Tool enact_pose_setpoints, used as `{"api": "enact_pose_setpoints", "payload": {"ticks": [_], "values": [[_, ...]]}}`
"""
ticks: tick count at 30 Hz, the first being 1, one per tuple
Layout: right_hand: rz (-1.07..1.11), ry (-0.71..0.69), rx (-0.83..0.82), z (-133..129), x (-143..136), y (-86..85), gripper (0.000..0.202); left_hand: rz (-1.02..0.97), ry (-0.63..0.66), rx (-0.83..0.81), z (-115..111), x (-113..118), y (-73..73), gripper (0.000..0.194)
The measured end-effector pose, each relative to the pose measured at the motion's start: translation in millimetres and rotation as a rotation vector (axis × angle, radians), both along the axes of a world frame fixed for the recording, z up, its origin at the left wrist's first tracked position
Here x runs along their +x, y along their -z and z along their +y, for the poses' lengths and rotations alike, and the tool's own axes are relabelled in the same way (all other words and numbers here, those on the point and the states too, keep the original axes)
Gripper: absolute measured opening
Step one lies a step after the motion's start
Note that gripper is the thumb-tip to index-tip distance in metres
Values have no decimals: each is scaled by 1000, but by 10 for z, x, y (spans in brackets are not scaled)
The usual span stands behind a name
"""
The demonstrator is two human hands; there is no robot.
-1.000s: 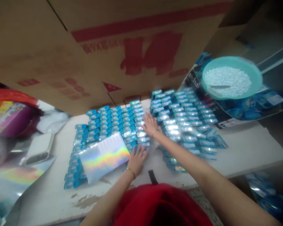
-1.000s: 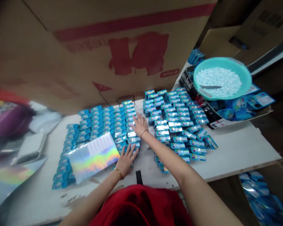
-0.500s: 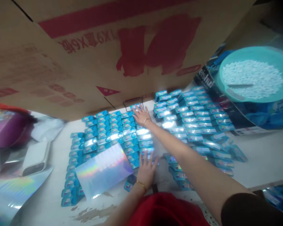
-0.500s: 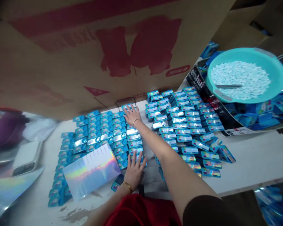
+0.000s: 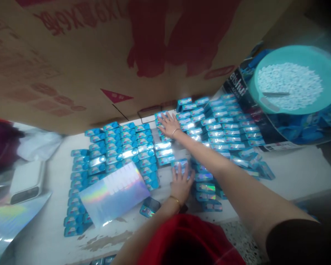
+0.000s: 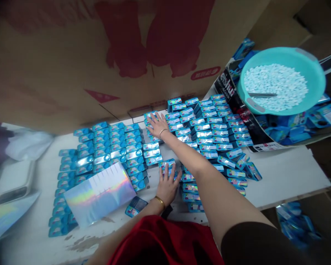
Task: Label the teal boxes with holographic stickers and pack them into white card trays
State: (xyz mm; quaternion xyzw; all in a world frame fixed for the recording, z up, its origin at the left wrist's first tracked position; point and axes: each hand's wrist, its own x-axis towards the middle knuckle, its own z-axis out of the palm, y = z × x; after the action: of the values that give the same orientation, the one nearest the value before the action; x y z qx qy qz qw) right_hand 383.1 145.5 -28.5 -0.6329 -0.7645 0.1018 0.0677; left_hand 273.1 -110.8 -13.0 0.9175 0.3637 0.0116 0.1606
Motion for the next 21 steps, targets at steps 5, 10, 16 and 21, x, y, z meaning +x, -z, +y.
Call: {"api": "enact_pose_setpoints", "payload": {"ticks": [5,10,16,21], "values": [[82,53,79,-394,47,-265,57,-139,60,-201,280,-350,-234,84],[97,84,33,-1499,205,-450,42,-18,-61,-26,1048,-806,-387,81],[50,-19,-53,-2176,243,-331,28,131,113,-8,1494,-734,-110,70],[89,8,-34,-2171,255,-245,27,73,45,12,1345,-463,102,60]]}}
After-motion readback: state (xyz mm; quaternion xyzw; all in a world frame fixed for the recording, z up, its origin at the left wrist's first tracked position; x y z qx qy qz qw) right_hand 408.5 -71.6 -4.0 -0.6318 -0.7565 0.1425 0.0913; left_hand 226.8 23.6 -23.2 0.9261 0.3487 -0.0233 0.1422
